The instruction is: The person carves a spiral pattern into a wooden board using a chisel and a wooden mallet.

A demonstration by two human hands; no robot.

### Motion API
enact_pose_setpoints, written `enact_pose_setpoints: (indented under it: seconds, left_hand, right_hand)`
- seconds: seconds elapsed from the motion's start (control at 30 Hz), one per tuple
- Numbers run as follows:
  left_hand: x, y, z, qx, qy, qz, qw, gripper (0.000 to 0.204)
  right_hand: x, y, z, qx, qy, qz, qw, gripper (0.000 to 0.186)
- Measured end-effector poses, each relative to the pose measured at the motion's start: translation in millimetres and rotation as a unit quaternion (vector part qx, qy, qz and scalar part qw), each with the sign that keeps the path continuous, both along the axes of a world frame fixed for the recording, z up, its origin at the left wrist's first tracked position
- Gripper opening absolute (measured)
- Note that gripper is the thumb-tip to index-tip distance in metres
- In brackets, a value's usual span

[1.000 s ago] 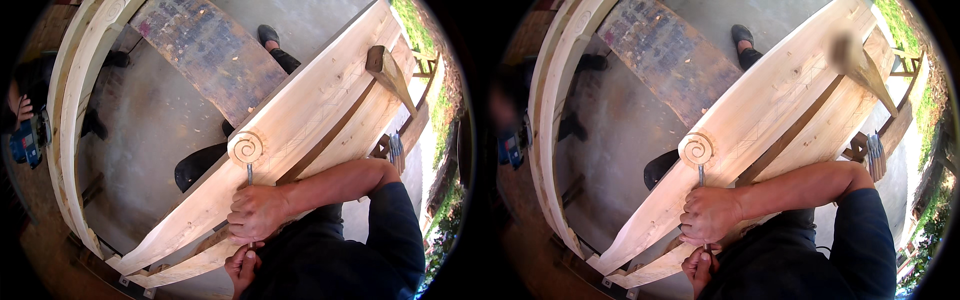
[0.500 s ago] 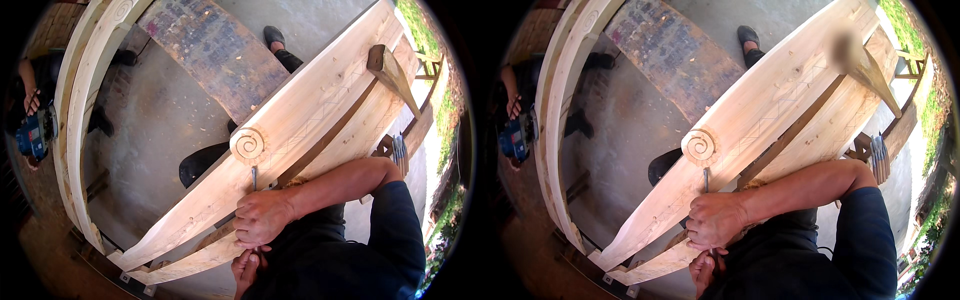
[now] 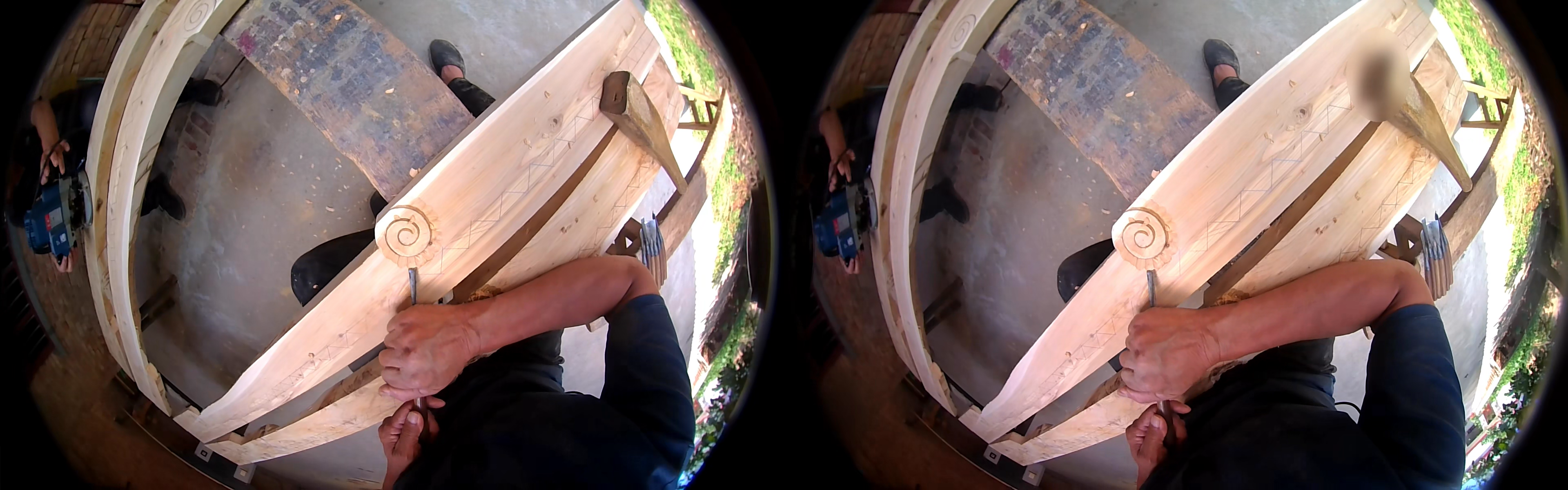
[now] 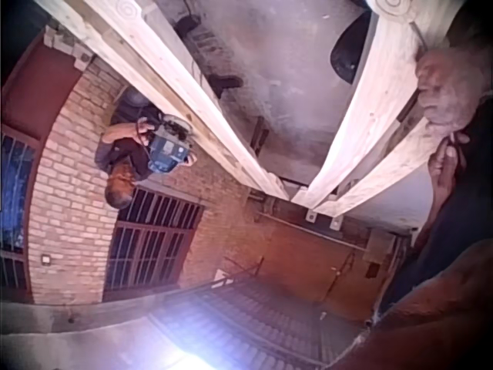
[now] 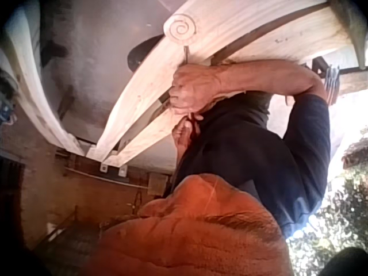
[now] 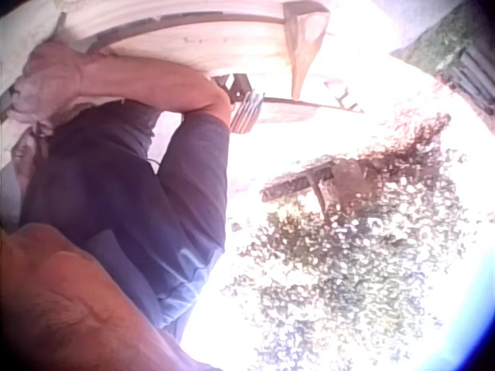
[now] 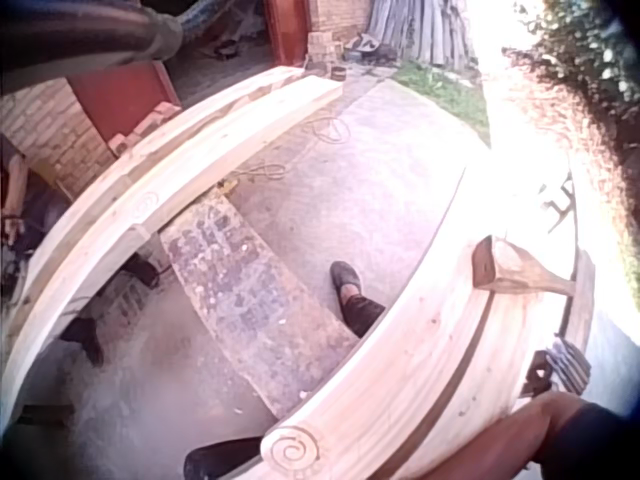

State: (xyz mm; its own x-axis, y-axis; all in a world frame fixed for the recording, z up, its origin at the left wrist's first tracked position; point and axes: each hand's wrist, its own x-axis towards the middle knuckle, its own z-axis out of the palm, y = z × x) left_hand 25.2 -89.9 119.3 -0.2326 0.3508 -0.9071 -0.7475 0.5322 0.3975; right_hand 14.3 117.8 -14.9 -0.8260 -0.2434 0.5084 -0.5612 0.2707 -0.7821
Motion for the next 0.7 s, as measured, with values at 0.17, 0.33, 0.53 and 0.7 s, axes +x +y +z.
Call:
enact_pose_setpoints:
  seconds: [0.17, 0.33, 0.53, 0.7]
  left_hand:
    - [-0.7, 2.9, 5.9, -0.019, 0.02, -0.005, 1.0, 0.051]
    - [-3.0, 6.3, 6.7, -0.03, 0.022, -0.007, 0.999, 0.051]
    - [-3.2, 7.7, 2.7, -0.033, 0.024, -0.012, 0.999, 0.052]
    - [-4.7, 8.4, 2.5, -0.027, 0.024, -0.009, 0.999, 0.052]
  right_hand:
    - [-2.2, 0.2, 2.2, -0.019, -0.015, -0.002, 1.0, 0.037]
    - [-2.1, 2.4, 2.7, -0.018, -0.024, -0.009, 1.0, 0.037]
    - [-2.4, -0.9, -6.3, -0.008, 0.022, -0.022, 1.0, 0.041]
    - [-3.8, 0.7, -5.1, -0.001, 0.016, -0.02, 1.0, 0.043]
